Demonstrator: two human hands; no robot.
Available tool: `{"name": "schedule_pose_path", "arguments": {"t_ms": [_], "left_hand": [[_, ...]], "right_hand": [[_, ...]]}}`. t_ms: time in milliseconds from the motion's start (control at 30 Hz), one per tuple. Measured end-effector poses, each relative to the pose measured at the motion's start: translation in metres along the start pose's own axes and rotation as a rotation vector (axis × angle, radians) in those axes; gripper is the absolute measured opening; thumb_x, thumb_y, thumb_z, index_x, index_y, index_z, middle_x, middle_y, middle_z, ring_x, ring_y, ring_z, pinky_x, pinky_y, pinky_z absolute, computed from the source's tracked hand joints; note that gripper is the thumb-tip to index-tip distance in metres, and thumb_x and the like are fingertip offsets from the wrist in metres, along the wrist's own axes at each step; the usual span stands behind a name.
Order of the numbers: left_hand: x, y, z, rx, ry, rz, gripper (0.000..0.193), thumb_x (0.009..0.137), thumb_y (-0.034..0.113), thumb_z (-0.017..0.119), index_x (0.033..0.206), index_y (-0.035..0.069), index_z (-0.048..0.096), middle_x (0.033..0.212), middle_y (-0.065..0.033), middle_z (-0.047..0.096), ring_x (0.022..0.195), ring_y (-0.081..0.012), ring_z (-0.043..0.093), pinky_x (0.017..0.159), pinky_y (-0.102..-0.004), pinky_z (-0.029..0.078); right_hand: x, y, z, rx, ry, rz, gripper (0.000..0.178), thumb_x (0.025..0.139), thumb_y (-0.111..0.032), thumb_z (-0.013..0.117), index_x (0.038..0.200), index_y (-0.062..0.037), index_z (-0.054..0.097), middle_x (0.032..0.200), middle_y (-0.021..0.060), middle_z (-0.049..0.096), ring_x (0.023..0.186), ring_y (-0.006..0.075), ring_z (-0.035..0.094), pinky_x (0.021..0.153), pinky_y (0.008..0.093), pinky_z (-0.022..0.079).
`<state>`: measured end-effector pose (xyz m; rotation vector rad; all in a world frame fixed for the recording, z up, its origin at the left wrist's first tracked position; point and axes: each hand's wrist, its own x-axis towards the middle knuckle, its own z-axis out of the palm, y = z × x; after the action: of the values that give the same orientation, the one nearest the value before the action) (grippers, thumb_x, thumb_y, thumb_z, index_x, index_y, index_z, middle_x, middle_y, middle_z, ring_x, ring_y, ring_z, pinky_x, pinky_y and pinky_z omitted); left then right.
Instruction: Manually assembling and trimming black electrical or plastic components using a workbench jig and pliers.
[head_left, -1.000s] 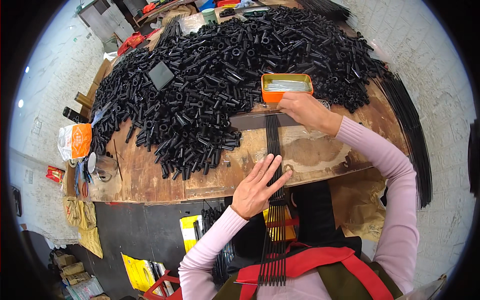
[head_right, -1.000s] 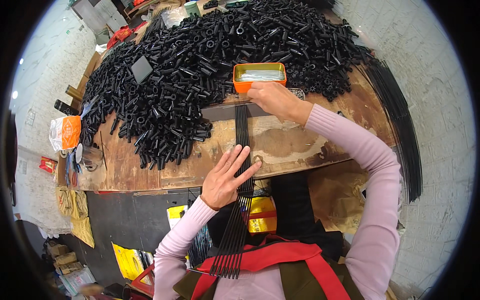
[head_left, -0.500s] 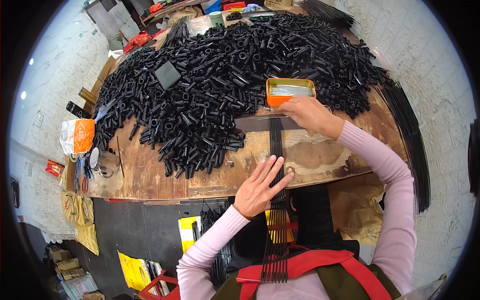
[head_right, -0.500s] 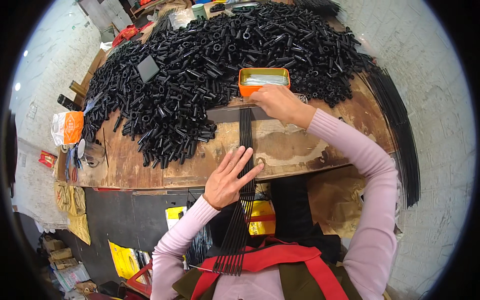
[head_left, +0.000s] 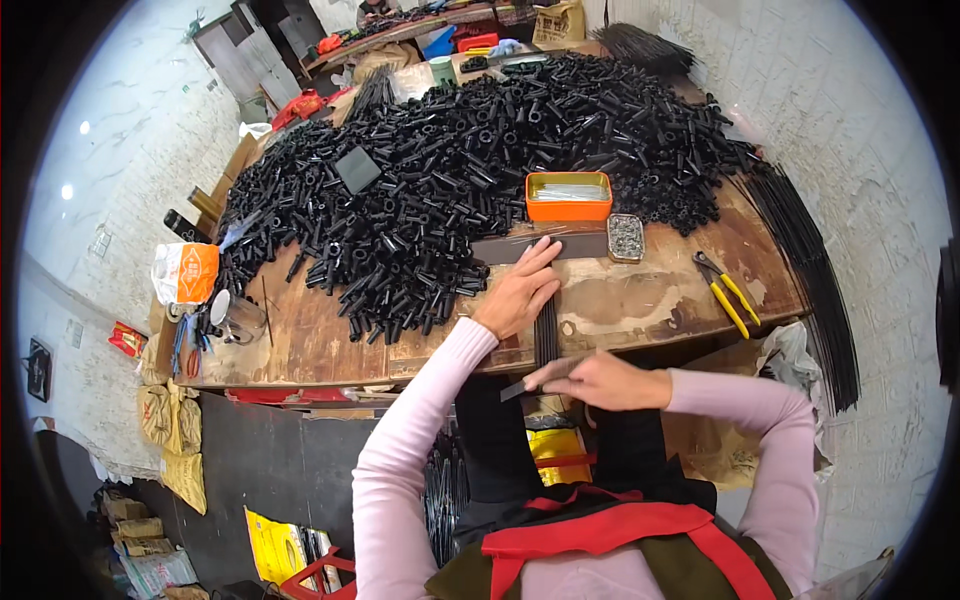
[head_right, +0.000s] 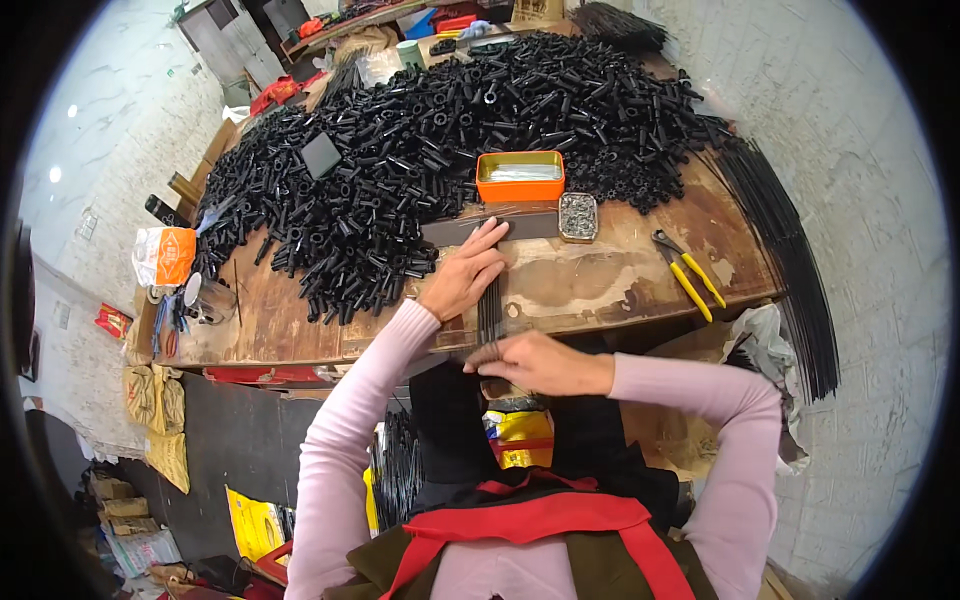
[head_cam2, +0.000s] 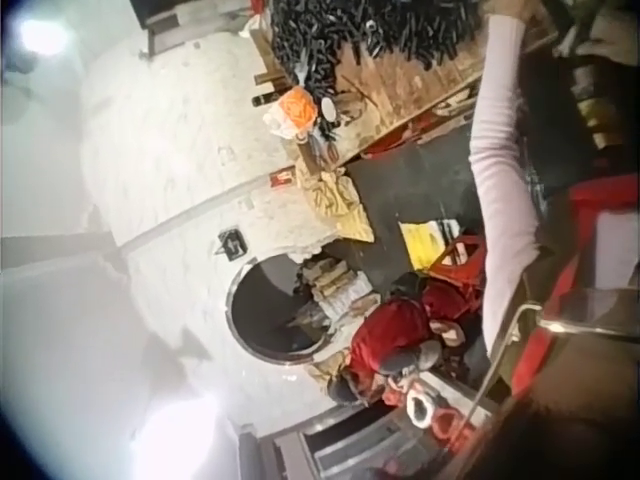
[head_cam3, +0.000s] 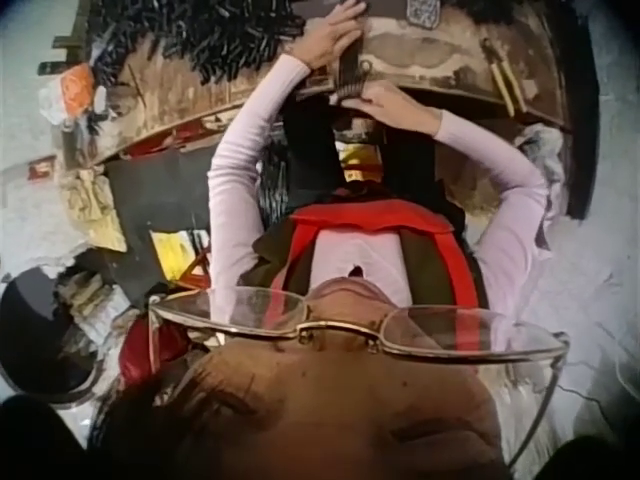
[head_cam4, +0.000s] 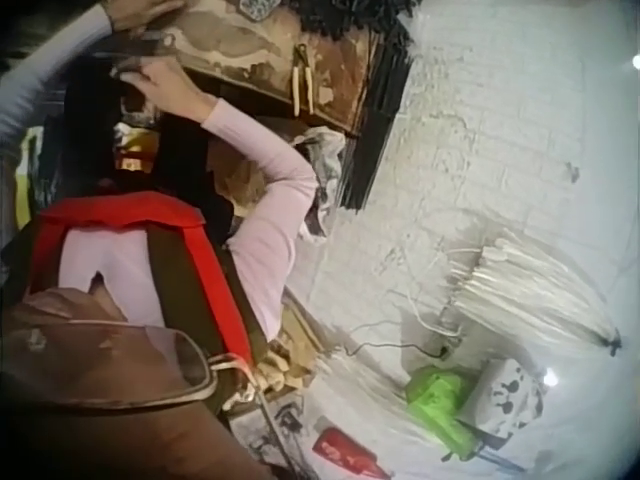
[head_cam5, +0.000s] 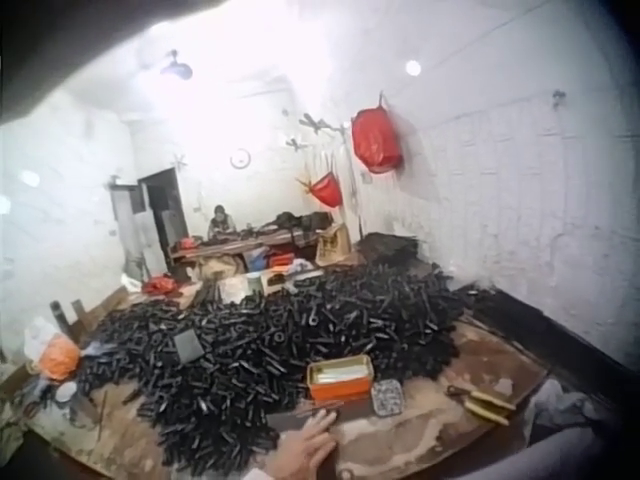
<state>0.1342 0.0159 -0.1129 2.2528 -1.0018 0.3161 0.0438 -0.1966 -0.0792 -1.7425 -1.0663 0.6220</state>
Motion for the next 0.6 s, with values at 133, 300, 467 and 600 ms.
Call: {"name": "schedule_pose_path", "arguments": {"t_ms": [133, 300, 467, 600], "left_hand": [[0.011, 0.017, -0.001, -0.285, 0.174, -0.092, 0.044, 0.105, 0.025, 0.029, 0.128, 0.001, 0.057, 0.139, -0.0207, 0.052, 0.139, -0.036, 0.037, 0.116, -0.0442, 0.028], [-0.008, 0.068, -0.003, -1.064, 0.043, -0.588, 0.064, 0.104, 0.053, 0.026, 0.118, -0.003, 0.055, 0.101, -0.0144, 0.067, 0.091, -0.0204, 0.065, 0.082, -0.0324, 0.052], [-0.043, 0.181, -0.016, -1.168, -0.005, -0.292, 0.021, 0.105, 0.021, 0.046, 0.107, 0.002, 0.055, 0.083, -0.0049, 0.061, 0.077, -0.0127, 0.06, 0.076, -0.0286, 0.051], [-0.058, 0.215, -0.008, -1.176, 0.151, -0.303, 0.021, 0.106, 0.019, 0.043, 0.091, 0.006, 0.051, 0.073, 0.0, 0.052, 0.072, -0.0103, 0.056, 0.071, -0.0256, 0.048]], "right_hand": [[0.007, -0.074, -0.047, 0.008, 0.103, -0.01, 0.022, 0.099, -0.02, 0.059, 0.109, -0.0055, 0.071, 0.104, 0.0028, 0.071, 0.097, 0.0122, 0.065, 0.088, 0.0292, 0.05], [0.017, -0.169, -0.112, 0.237, 0.207, -0.167, 0.025, 0.098, -0.021, 0.06, 0.11, 0.0, 0.065, 0.103, 0.0098, 0.069, 0.097, 0.017, 0.067, 0.088, 0.033, 0.055], [0.026, -0.202, -0.125, 0.1, 0.273, -0.097, 0.027, 0.099, -0.025, 0.059, 0.112, -0.002, 0.063, 0.102, 0.0072, 0.07, 0.097, 0.0158, 0.068, 0.088, 0.029, 0.053], [0.029, -0.226, -0.11, 0.049, 0.122, -0.074, 0.03, 0.099, -0.028, 0.059, 0.117, -0.0028, 0.063, 0.103, 0.0061, 0.07, 0.097, 0.0147, 0.068, 0.091, 0.0281, 0.052]]}}
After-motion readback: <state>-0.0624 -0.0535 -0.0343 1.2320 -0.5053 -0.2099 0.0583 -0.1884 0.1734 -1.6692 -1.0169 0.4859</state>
